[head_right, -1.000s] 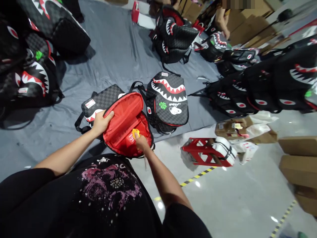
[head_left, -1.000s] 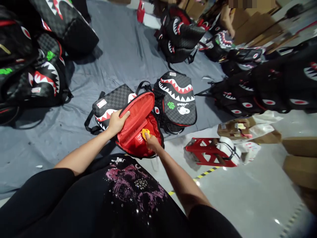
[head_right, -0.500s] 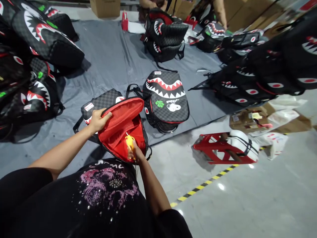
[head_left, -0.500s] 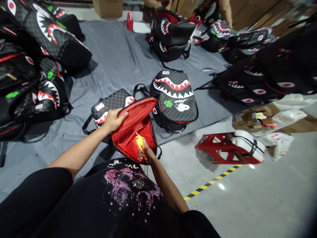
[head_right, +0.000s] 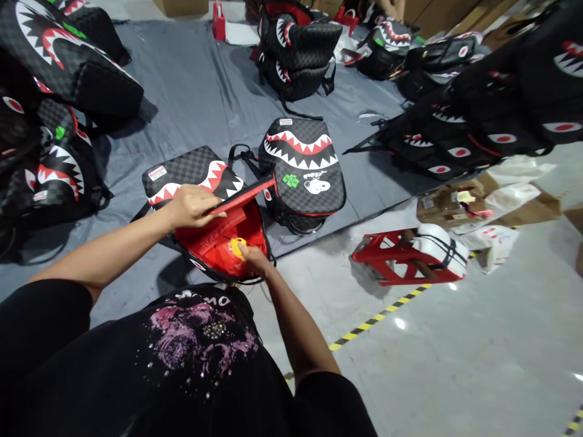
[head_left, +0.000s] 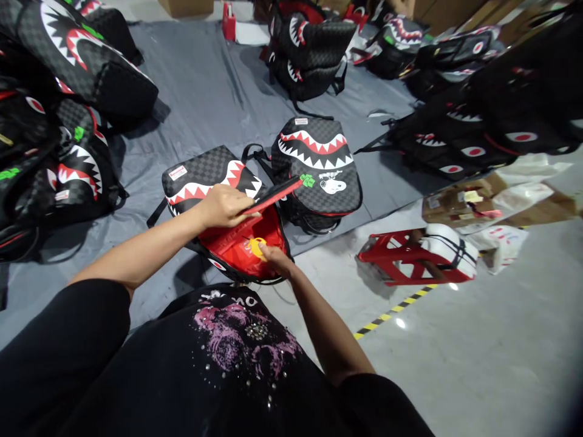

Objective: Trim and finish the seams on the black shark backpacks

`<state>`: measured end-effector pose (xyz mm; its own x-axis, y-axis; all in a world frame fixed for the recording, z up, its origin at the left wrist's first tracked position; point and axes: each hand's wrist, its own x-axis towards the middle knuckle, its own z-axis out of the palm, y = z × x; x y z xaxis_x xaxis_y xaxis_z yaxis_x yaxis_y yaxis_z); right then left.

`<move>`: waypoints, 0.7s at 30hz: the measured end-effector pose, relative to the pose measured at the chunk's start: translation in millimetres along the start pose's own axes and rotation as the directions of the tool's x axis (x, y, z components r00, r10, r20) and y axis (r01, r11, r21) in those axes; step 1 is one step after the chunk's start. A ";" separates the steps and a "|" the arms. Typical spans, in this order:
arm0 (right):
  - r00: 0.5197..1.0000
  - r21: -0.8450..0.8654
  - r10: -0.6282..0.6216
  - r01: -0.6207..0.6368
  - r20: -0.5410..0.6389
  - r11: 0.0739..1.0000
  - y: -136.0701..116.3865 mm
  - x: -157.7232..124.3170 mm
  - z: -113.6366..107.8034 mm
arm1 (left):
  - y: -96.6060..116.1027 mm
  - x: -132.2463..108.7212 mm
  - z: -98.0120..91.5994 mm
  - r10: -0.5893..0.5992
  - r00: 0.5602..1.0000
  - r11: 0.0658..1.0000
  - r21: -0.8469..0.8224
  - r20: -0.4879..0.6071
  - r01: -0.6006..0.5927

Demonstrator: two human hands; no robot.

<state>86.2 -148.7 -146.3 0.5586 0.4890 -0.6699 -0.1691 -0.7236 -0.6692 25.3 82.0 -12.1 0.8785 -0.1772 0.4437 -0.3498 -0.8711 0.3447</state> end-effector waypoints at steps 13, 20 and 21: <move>0.963 -0.815 0.268 -0.174 -0.023 0.552 -97.6 -28.7 -94.8 | -50.4 -46.2 -16.7 -0.471 0.766 0.813 0.122 -0.437 0.569; 0.978 -0.364 0.151 -0.091 0.142 0.927 -69.1 -37.3 -129.1 | -50.3 -54.9 0.2 -0.571 0.664 0.772 -0.041 -0.483 0.634; 0.986 -0.284 0.116 -0.079 0.116 0.956 -61.9 -33.7 -130.6 | -49.8 -53.4 1.6 -0.574 0.654 0.774 -0.065 -0.494 0.630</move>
<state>183.9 -184.0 -40.2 0.4370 0.4552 -0.7758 0.0252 -0.8684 -0.4953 -3.7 134.1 -54.3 0.6143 0.6100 0.5006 0.2620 -0.7561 0.5998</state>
